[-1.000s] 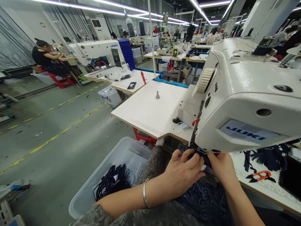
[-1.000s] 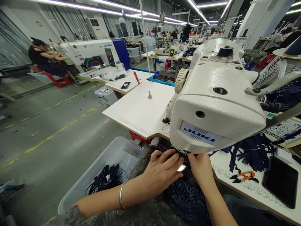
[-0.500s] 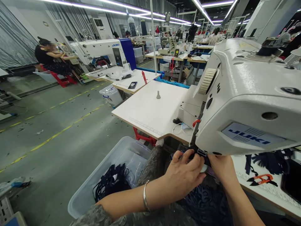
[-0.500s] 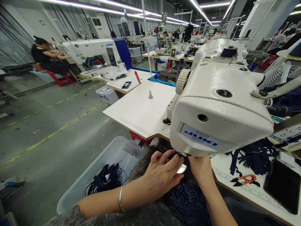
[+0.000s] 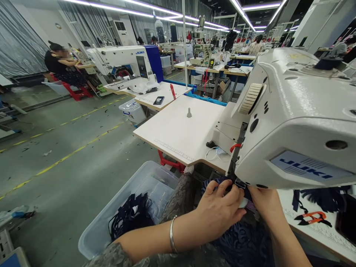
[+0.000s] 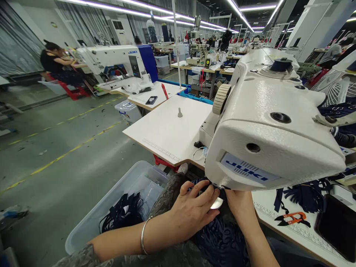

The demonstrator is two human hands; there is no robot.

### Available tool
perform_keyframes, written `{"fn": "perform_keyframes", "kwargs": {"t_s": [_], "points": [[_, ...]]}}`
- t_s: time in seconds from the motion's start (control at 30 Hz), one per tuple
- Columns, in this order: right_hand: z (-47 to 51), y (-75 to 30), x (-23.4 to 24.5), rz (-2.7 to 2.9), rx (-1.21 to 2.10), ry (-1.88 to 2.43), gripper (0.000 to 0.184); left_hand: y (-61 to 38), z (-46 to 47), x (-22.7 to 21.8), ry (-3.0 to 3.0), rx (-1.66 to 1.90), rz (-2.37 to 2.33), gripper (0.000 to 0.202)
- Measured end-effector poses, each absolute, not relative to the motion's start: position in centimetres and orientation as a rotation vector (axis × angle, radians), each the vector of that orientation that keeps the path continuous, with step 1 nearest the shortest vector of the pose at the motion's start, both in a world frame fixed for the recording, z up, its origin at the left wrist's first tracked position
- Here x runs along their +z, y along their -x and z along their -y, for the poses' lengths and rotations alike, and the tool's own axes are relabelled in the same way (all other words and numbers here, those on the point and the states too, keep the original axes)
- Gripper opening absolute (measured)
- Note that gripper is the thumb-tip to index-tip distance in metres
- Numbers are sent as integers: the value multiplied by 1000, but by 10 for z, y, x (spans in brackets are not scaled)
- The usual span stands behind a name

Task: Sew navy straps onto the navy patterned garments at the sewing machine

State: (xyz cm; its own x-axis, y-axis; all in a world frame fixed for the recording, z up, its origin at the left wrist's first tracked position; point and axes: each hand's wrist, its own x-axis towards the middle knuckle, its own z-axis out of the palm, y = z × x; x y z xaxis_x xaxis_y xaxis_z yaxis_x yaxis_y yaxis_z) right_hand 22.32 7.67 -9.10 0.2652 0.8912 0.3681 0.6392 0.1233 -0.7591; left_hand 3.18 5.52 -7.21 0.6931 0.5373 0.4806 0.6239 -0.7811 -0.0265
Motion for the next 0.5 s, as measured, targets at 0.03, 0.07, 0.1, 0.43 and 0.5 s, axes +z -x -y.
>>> {"fn": "perform_keyframes", "kwargs": {"t_s": [0.03, 0.07, 0.1, 0.43, 0.5], "points": [[-77, -223, -91, 1452, 344, 1597, 27, -32, -56, -72, 2716, -687, 948, 40], [-77, -223, -90, 1447, 351, 1603, 26, -31, -56, -72, 2718, -698, 956, 41], [-78, -223, -90, 1437, 363, 1612, 25, -31, -56, -72, 2720, -713, 961, 41], [-76, -212, -84, 1301, 440, 1628, 16, -36, -63, -77, 2635, -1109, 954, 32], [-75, -209, -82, 1299, 442, 1613, 17, -37, -63, -78, 2645, -1109, 926, 31]]}}
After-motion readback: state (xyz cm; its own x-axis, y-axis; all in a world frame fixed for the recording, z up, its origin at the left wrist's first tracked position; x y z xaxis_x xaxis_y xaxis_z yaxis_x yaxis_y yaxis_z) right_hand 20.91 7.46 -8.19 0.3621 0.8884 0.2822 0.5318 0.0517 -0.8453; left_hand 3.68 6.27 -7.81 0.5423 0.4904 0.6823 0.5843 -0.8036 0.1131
